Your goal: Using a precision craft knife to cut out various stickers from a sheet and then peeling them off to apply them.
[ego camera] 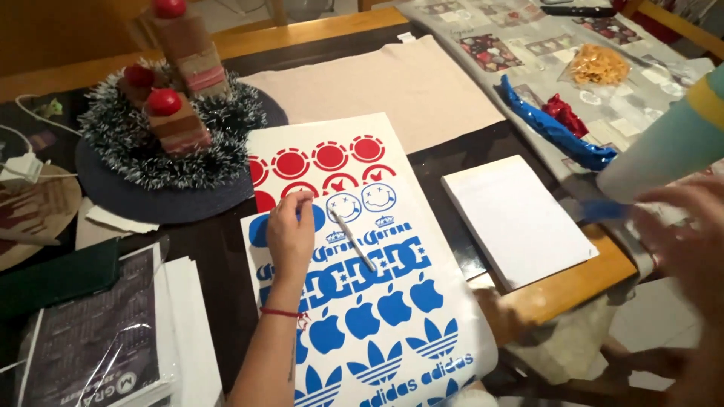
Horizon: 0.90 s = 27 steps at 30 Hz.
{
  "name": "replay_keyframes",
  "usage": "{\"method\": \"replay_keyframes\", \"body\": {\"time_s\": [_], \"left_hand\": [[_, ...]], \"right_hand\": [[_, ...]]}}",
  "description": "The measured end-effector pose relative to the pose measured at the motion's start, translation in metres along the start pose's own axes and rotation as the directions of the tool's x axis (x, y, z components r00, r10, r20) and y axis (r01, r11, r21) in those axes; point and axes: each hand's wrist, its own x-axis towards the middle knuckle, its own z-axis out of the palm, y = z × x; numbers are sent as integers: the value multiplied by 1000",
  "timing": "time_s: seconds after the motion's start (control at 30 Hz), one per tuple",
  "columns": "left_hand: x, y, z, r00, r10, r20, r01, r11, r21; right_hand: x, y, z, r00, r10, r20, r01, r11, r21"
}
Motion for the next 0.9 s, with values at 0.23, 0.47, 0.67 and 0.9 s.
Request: {"method": "replay_keyframes", "body": {"time_s": [0.23, 0.47, 0.67, 0.9], "left_hand": [[22, -62, 23, 932, 355, -74, -340, 926, 163], [18, -61, 22, 955, 297, 2, -282, 905, 319], [-2, 18, 12, 993, -104, 54, 76, 921, 382], [13, -20, 29, 997, -73, -15, 72, 892, 447]], "right_hand": [[-28, 111, 49, 988, 138, -65, -115, 953, 281], [-133, 218, 4, 886, 441, -146, -339, 828, 446], [-113, 171, -77, 977, 150, -152, -212, 602, -770], [-109, 167, -76, 947, 295, -127, -304, 697, -649]]}}
